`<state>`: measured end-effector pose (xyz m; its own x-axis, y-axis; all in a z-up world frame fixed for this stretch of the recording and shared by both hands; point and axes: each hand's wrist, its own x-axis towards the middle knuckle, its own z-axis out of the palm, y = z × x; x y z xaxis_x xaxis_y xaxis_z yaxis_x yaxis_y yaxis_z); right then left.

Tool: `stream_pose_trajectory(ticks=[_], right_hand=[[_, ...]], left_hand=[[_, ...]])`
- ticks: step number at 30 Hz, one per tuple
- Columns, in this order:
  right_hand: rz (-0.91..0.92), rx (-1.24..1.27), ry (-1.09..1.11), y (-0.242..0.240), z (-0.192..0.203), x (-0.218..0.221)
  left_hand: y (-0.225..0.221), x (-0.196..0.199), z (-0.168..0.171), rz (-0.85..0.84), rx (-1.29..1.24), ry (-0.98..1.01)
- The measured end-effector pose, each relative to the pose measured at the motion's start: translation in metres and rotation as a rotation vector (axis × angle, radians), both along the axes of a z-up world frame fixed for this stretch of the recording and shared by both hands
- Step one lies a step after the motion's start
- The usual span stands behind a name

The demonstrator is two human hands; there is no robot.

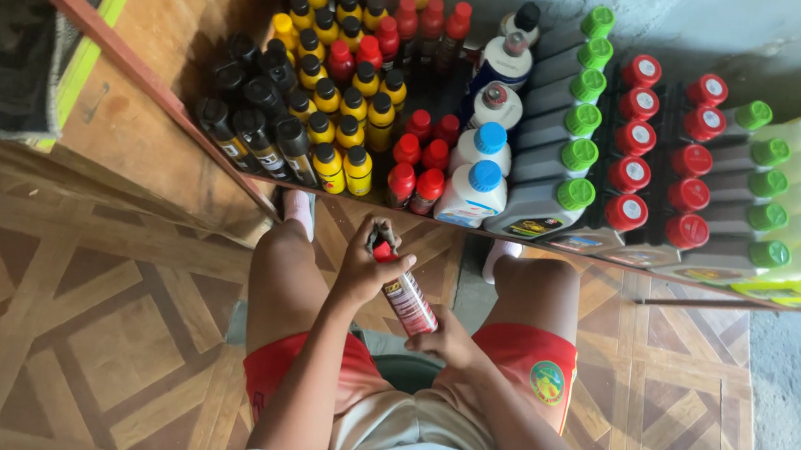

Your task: Wiping down and organizing bottles of automotive fluids on a shelf.

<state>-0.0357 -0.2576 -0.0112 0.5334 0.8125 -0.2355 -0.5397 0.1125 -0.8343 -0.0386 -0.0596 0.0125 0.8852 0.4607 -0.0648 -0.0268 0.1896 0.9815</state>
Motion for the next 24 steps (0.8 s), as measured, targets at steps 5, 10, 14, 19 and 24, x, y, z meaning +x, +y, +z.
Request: stream_pose_trajectory(ticks=[5,10,14,19,24], right_hand=[[0.079,-0.961,-0.745,0.011,0.035,-0.002],[0.013,-1.176,-0.849,-0.002,0.019,0.0],[-0.014,-0.938,-0.671,-0.002,0.023,0.003],[0.035,-0.684,-0.345,-0.004,0.01,0.013],[-0.071,-0.357,0.095,-0.004,0.003,0.002]], left_hand=[[0.02,0.002,-0.007,-0.129,0.247,0.157],[0.009,0.011,-0.007,-0.074,0.425,0.347],[0.001,0.013,-0.012,-0.053,0.392,0.493],[0.009,0.023,-0.037,-0.03,0.254,0.638],[-0.006,0.024,-0.021,0.124,0.029,0.403]])
